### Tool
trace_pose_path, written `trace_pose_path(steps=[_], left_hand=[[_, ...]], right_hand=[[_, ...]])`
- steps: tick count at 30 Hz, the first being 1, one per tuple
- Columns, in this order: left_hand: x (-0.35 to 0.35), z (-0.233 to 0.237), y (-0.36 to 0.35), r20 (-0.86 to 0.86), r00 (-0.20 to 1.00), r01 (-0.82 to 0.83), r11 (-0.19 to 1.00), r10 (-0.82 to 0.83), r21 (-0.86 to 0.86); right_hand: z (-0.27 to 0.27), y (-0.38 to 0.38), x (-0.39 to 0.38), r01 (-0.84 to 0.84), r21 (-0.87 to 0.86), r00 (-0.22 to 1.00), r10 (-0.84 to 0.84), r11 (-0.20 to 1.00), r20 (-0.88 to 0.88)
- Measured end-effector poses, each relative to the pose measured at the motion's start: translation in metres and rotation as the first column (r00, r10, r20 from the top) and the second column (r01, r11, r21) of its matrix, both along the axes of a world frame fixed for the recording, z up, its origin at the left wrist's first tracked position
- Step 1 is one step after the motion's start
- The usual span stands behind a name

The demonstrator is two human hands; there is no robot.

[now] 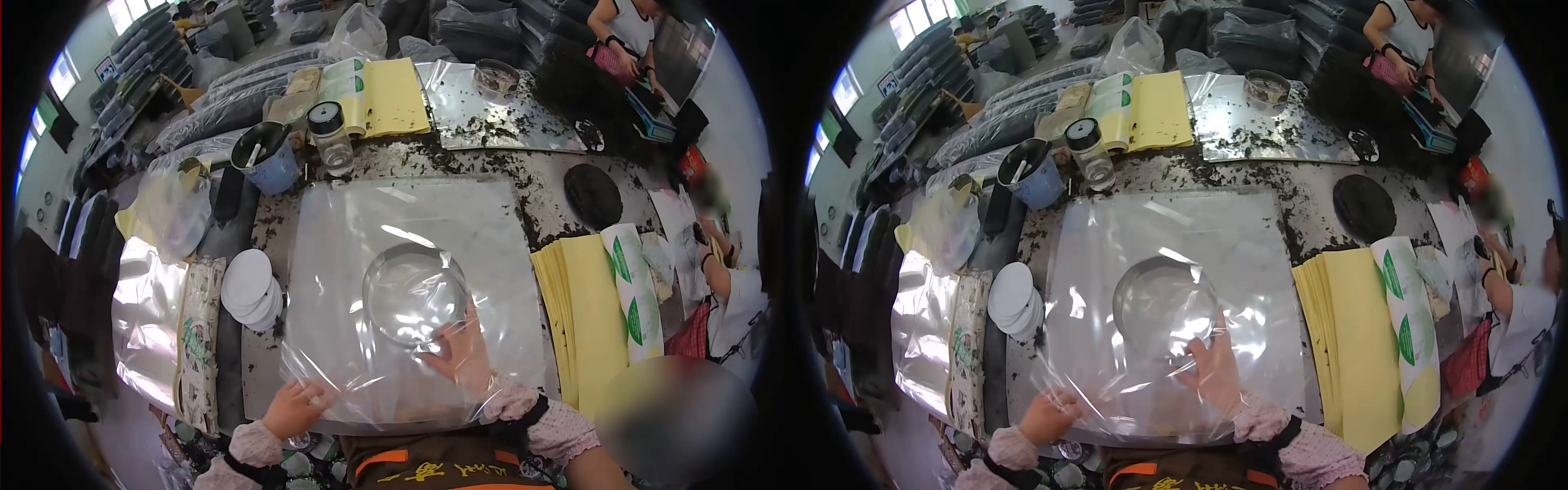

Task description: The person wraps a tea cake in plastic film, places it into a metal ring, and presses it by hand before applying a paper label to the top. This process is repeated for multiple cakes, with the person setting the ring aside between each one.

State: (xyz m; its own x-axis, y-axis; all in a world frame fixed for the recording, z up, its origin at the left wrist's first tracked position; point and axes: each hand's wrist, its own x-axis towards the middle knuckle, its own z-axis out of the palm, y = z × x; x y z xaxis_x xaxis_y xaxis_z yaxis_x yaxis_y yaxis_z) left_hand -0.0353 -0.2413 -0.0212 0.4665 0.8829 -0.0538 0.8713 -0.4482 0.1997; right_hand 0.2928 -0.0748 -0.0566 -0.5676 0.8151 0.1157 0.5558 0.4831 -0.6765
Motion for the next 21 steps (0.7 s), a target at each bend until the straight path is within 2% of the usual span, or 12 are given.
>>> trace_pose_path(steps=[2,5,6,8,9,11,12,14,15,16,18,21], left_hand=[[0.002,-0.002,0.01,0.144,0.987,-0.055,0.996,0.065,-0.069],[-0.03,0.02,0.03,0.245,0.939,-0.213,0.968,0.24,-0.133],[-0.048,0.028,0.039,0.266,0.911,-0.287,0.947,0.317,-0.144],[-0.075,0.033,0.077,0.16,0.874,-0.485,0.84,0.458,0.243],[-0.085,0.027,0.087,0.178,0.835,-0.55,0.783,0.521,0.291],[-0.111,-0.014,0.099,0.186,0.828,-0.551,0.704,0.53,0.447],[-0.123,-0.044,0.096,0.161,0.849,-0.499,0.661,0.504,0.56],[-0.129,-0.053,0.095,0.136,0.855,-0.475,0.654,0.5,0.589],[-0.125,-0.046,0.098,0.124,0.828,-0.518,0.662,0.547,0.542],[-0.118,-0.037,0.098,0.105,0.794,-0.564,0.66,0.599,0.497],[-0.111,-0.025,0.104,0.135,0.741,-0.642,0.635,0.657,0.429],[-0.108,-0.021,0.105,0.259,0.676,-0.732,0.59,0.69,0.341]], right_hand=[[-0.006,-0.007,0.012,0.066,-0.053,0.997,-0.068,0.996,-0.044],[-0.026,-0.07,0.063,-0.119,0.132,0.988,0.105,0.984,0.112],[-0.032,-0.094,0.087,-0.243,0.026,0.961,0.238,0.97,0.139],[-0.03,-0.124,0.13,-0.486,0.082,0.87,0.491,0.87,-0.043],[-0.017,-0.131,0.145,-0.387,-0.752,0.913,0.336,0.533,-0.231],[0.013,-0.092,0.165,-0.341,-0.189,0.939,0.345,0.921,-0.017],[0.04,-0.051,0.166,-0.311,0.154,0.949,0.299,0.938,0.099],[0.044,0.051,0.197,0.012,0.367,0.978,-0.088,0.93,0.191],[0.047,0.101,0.213,0.164,0.441,0.937,-0.279,0.882,0.21],[0.042,0.157,0.238,0.346,0.364,0.867,-0.443,0.865,0.228],[0.011,0.272,0.291,0.517,0.435,0.745,-0.638,0.737,0.195],[-0.004,0.357,0.283,0.641,0.38,0.523,-0.742,0.667,0.418]])
